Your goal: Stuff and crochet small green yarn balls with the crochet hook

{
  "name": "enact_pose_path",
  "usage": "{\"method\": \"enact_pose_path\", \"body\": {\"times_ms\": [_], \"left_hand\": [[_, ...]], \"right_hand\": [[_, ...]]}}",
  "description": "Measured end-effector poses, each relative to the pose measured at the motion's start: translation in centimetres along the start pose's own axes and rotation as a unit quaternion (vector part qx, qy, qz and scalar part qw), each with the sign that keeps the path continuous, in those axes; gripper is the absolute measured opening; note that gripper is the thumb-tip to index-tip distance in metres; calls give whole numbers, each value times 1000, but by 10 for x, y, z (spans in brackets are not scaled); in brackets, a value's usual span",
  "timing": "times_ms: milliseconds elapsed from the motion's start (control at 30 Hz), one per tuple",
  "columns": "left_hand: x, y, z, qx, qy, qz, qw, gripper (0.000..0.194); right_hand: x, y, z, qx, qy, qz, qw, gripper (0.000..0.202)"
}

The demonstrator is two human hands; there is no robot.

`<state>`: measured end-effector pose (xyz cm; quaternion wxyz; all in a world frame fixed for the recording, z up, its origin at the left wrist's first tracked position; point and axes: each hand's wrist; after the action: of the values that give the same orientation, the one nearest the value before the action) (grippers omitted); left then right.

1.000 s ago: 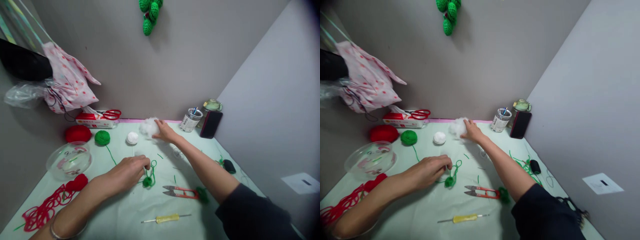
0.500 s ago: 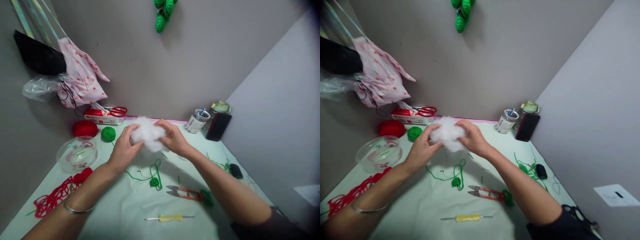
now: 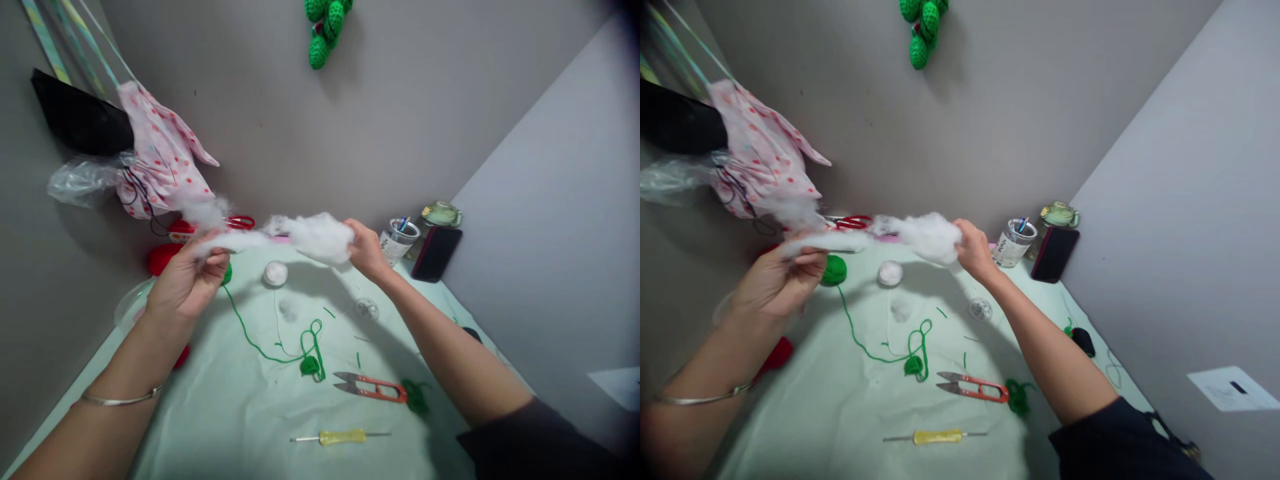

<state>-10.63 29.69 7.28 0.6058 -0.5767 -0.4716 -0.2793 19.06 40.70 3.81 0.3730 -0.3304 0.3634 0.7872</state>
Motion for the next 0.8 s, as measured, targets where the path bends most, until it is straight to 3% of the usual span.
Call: {"method": "enact_pose_path", "body": {"times_ms": [133, 233, 333, 400, 467, 500, 567, 633, 700, 800], "left_hand": [[5, -9, -8, -6, 21, -57, 998, 35], [8, -8, -16, -30, 39, -92, 995, 31], [8, 3, -21, -83, 50, -53, 994, 25], [5, 16, -23, -110, 61, 19, 992, 20], [-1, 31, -25, -114, 94, 135, 980, 11], [-5, 39, -27, -108, 120, 216, 963, 9], [-12, 51, -32, -87, 148, 301, 938, 25], [-17, 59, -39, 24, 208, 444, 871, 54], [-20, 62, -45, 126, 281, 544, 781, 73], [-21, 63, -50, 174, 363, 612, 681, 86]], "right_hand": [[7, -23, 14, 5, 17, -65, 998, 37], [4, -21, 15, -7, 65, -88, 994, 42], [-9, 14, -2, -41, 82, -69, 993, 56], [-20, 49, -21, -77, 82, 85, 990, 52], [-28, 83, -40, -29, 122, 278, 952, 41], [-31, 96, -47, 1, 132, 343, 930, 36], [-30, 113, -57, 40, 114, 408, 905, 28], [-25, 117, -59, 55, 92, 424, 899, 21], [-21, 114, -59, 75, 88, 427, 897, 18], [-24, 110, -61, 98, 148, 464, 868, 17]]}}
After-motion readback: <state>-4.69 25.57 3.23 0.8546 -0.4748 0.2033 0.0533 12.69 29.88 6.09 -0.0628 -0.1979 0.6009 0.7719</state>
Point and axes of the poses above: each hand's wrist, its own z-axis towards the middle knuckle, its own x-axis out of the palm, y = z × x, and after that the axes turned 12 degrees about -z, right-handed
